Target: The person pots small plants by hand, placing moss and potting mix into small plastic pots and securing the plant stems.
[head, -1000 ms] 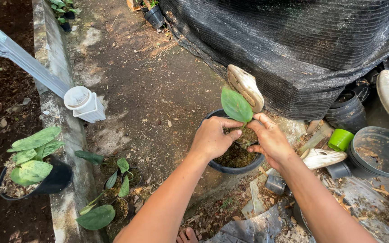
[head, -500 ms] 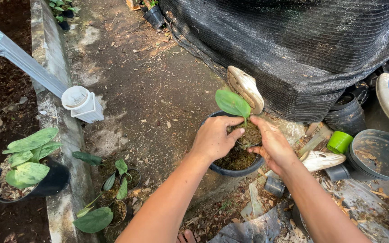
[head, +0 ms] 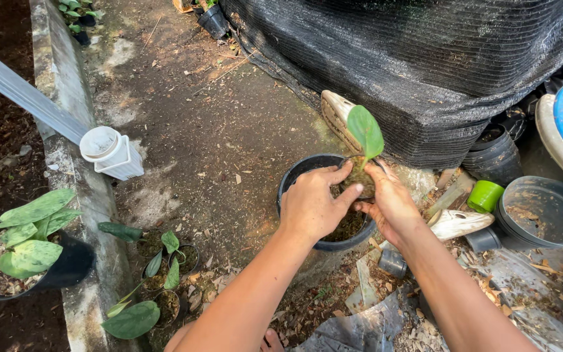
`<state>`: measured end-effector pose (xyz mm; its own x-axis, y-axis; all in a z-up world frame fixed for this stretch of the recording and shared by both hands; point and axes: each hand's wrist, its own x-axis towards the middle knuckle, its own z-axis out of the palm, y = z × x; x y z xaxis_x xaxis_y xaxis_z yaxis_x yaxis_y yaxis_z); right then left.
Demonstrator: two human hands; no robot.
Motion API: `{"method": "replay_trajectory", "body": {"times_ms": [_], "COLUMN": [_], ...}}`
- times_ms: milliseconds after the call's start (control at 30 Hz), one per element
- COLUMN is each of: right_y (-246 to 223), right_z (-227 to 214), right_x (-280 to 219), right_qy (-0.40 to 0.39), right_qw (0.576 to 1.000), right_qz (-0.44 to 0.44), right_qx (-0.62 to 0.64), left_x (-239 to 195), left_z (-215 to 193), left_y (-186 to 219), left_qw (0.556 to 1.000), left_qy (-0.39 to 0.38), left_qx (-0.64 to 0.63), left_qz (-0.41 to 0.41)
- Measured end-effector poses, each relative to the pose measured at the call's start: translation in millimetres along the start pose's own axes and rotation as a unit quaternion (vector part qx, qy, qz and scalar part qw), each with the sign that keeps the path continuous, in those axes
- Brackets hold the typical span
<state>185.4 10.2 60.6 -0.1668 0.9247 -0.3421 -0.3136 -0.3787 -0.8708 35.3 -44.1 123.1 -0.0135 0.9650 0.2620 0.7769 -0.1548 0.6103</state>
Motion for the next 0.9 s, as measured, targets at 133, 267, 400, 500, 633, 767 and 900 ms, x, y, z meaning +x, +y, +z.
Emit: {"method": "replay_trajectory", "body": {"times_ms": [133, 267, 400, 500, 633, 767, 900], "right_y": [2.4, 4.8, 1.4, 5.6, 17.9, 11.1, 4.1], "right_z": [-0.5, 0.3, 4.2, 5.9, 6.6, 7.4, 10.5], "right_x": [-0.9, -7.7, -9.9, -7.8, 0.3, -2.1, -8.0], "right_qy": [-0.051, -0.081, -0.048, -0.048, -0.083, -0.068, -0.041], "right_qw": [0.999, 0.994, 0.995, 0.995, 0.995, 0.997, 0.997], "right_qz": [-0.003, -0.044, -0.019, -0.016, -0.019, 0.038, 0.058], "right_qx": [-0.010, -0.064, -0.082, -0.090, -0.044, 0.004, 0.003], "left_x": [4.5, 6.4, 13.8, 23.0, 33.6, 31.7, 27.1], "left_z": [-1.8, -1.8, -2.5, -3.2, 3.6, 5.4, 4.4], "left_y": [7.4, 0.4, -15.0, -22.2, -22.7, -27.9, -27.9], "left_qw": [0.987, 0.987, 0.996, 0.998, 0.995, 0.989, 0.986], "left_qy": [-0.078, -0.097, -0.067, 0.011, -0.022, -0.032, -0.023], "left_qx": [0.025, 0.031, -0.043, -0.069, -0.096, -0.138, -0.163], "left_qz": [-0.137, -0.128, -0.039, -0.005, -0.015, -0.035, 0.007]}}
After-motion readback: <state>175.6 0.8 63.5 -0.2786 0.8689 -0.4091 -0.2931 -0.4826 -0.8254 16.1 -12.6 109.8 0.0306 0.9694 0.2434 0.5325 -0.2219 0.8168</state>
